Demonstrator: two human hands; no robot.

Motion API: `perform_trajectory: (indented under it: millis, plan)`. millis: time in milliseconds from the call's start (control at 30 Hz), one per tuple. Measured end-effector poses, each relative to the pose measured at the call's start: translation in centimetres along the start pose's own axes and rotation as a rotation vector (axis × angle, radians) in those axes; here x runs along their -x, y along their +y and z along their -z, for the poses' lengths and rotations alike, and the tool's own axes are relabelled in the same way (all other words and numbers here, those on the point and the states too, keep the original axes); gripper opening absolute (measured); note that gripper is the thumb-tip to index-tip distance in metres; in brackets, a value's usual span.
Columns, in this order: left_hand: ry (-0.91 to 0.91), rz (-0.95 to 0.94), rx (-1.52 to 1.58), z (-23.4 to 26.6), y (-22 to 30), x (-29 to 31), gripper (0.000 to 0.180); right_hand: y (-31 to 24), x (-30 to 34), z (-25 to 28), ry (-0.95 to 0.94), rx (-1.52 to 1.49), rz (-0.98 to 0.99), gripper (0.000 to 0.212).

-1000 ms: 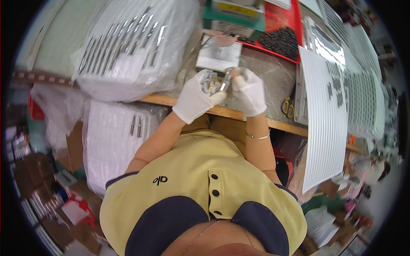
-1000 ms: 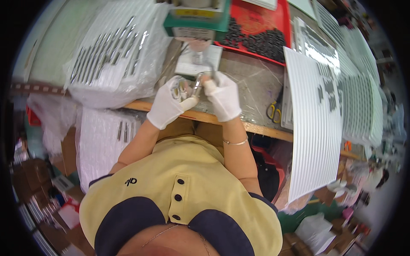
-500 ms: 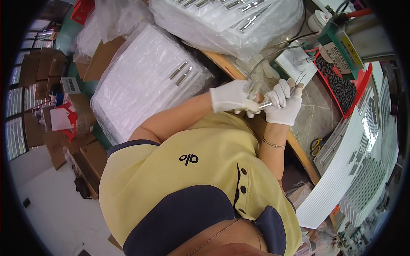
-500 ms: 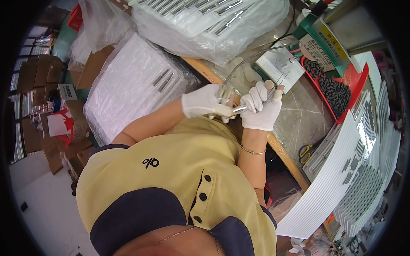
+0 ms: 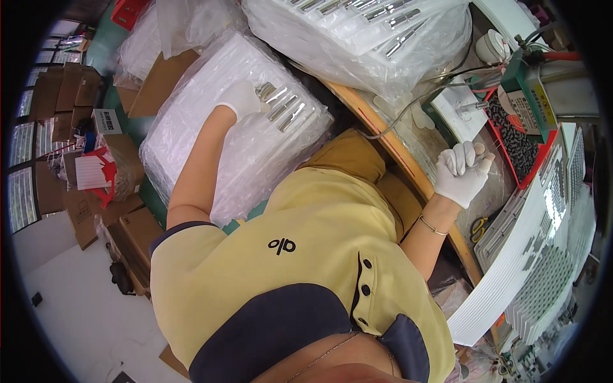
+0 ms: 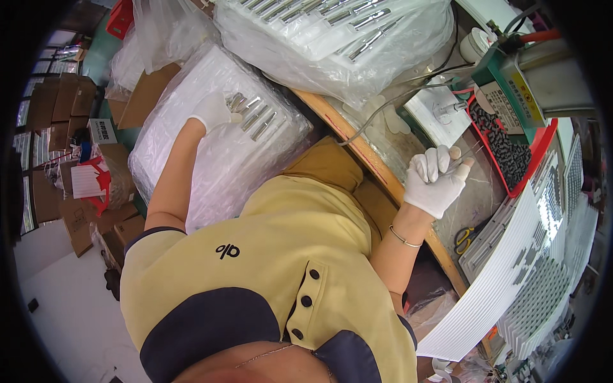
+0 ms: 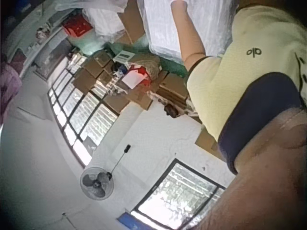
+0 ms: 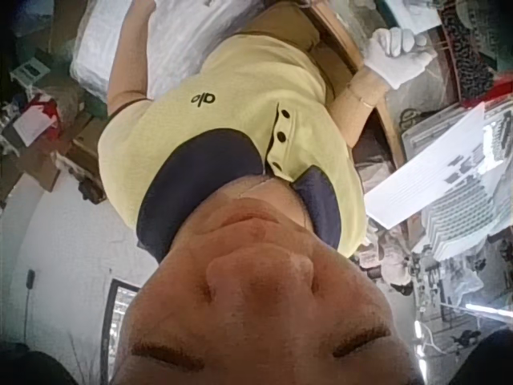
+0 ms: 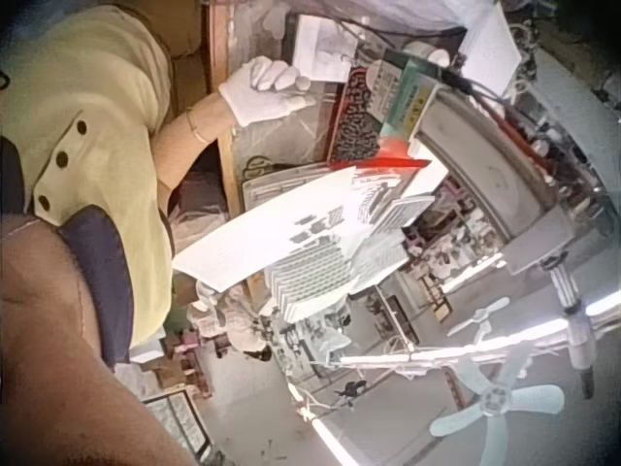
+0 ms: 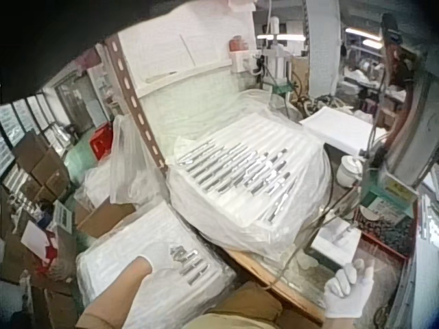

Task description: Assembling metal tubes with plastic and screw components at a factory workstation.

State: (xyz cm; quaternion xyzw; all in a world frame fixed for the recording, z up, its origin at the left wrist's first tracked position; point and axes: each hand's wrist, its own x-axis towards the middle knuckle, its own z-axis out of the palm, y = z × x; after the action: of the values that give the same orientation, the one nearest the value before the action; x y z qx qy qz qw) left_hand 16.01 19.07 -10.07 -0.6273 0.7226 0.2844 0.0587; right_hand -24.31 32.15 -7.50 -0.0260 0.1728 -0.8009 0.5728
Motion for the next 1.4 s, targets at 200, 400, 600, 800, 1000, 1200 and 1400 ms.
perform_trajectory:
  millis: [200,400,600,800,1000,1200,1400]
  plan:
    - [0.014,0.025,0.063,0.5,-1.0,-1.5,0.058,0.5,-0.3,-0.4,0.034,0.068,0.013,0.043]
    - [0.204,0.107,-0.002,0.5,-1.6,-2.4,0.066,0.5,-0.8,-0.2,0.077,0.098,0.022,0.041]
    - [0.581,0.123,0.022,-1.3,-1.8,-3.9,0.048,-0.1,-0.9,0.0,0.091,0.069,0.033,0.039]
    - [0.921,0.163,0.223,-2.8,-4.3,-6.8,0.039,-0.9,-0.7,0.1,0.088,0.066,0.065,0.038]
    - [1.383,0.113,0.907,-4.6,-5.1,-7.4,0.036,-1.3,-0.4,0.2,0.067,0.07,0.074,0.037]
    - [1.423,0.048,1.201,-4.8,-5.2,-8.8,0.036,-1.7,-0.3,0.4,0.105,0.062,0.078,0.037]
    - [1.131,-0.021,0.432,-3.8,-3.0,-6.1,0.043,-3.1,0.4,1.2,0.12,0.107,0.147,0.04]
